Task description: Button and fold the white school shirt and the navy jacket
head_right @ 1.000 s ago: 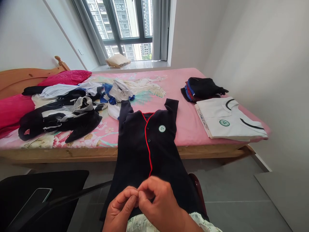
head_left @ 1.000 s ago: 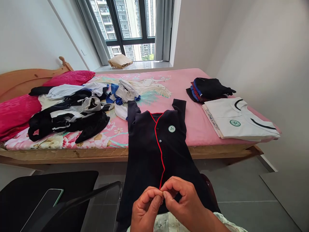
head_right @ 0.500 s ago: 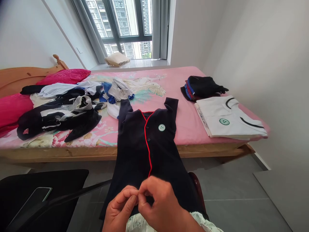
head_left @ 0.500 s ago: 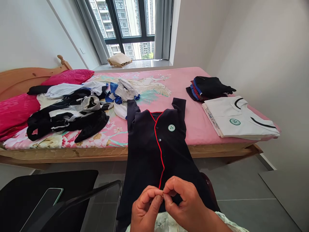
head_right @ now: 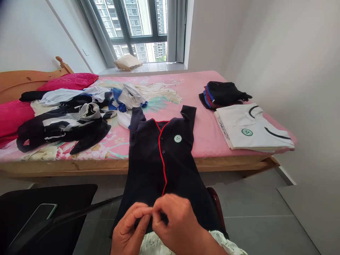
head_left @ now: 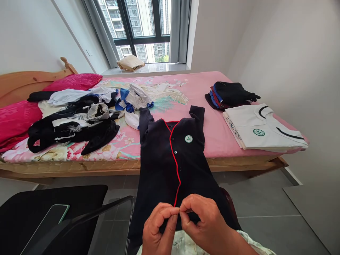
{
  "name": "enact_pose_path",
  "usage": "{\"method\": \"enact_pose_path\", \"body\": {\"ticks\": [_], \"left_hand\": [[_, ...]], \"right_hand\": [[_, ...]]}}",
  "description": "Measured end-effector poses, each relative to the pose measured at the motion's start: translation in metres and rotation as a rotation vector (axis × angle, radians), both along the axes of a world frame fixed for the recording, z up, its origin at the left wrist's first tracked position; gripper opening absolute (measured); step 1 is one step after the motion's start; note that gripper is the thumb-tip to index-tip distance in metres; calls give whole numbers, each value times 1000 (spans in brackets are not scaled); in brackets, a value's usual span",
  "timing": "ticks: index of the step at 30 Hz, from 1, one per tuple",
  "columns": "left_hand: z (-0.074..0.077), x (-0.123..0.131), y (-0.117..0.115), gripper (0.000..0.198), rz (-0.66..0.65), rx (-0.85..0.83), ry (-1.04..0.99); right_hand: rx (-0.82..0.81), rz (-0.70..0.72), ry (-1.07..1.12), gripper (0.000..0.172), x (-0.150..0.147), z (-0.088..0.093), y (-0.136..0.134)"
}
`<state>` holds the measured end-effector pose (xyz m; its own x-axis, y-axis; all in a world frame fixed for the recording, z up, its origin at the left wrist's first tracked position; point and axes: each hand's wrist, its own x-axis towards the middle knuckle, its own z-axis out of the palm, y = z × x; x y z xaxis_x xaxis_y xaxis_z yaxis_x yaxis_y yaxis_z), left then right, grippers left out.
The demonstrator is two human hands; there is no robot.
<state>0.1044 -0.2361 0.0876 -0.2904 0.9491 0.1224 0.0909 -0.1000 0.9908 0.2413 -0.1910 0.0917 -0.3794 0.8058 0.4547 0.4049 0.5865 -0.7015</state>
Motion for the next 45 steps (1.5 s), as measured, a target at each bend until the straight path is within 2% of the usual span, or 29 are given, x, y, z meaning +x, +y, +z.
{"method": "enact_pose_path", "body": {"ticks": [6, 10, 12, 14, 17, 20, 22, 25, 28, 30, 33, 35, 37, 40, 42, 45], "left_hand": [[-4, -4, 0, 9, 27, 45, 63], [-11, -14, 0, 18, -125, 69, 171], [-13, -15, -1, 19, -149, 79, 191], [-13, -13, -2, 14, -109, 61, 113], [-12, -10, -2, 5, -69, -62, -159], [-11, -10, -2, 9, -135, -182, -424], [-11, -11, -1, 12, -153, -202, -542], [-11, -15, 2, 16, -114, -190, -633], [-14, -30, 5, 16, -42, -192, -617], [-20, -49, 6, 17, 36, -198, -566], [-42, -81, 3, 20, 122, -256, -437], [-61, -101, -3, 22, 132, -336, -284], [-78, -116, -10, 27, 117, -407, -45], [-93, -130, -22, 26, 2, -443, 428], [-97, -138, -31, 18, -135, -419, 690], [-102, -149, -42, 22, -283, -361, 876]], "right_hand": [[6, -2, -51, 14, 1, -2, -1], [12, -26, -59, 14, -1, -4, -2], [-6, -32, -43, 15, -1, -4, -2], [-48, -30, -7, 15, -1, -4, -1], [-91, -17, 46, 14, -1, -3, -1], [-105, 8, 59, 14, -1, -5, -2], [-126, 24, 52, 14, 0, -8, -2], [-183, -9, -13, 10, 8, -17, 3], [-261, -161, -174, 6, 33, -37, 15], [-301, -280, -295, 15, 60, -58, 20], [-375, -419, -437, 34, 103, -94, 14], [-503, -475, -490, 44, 124, -114, 4], [-657, -497, -506, 50, 136, -127, -8], [-800, -481, -480, 61, 138, -131, -23], [-799, -439, -437, 69, 136, -127, -31], [-759, -357, -407, 74, 134, -118, -42]]}}
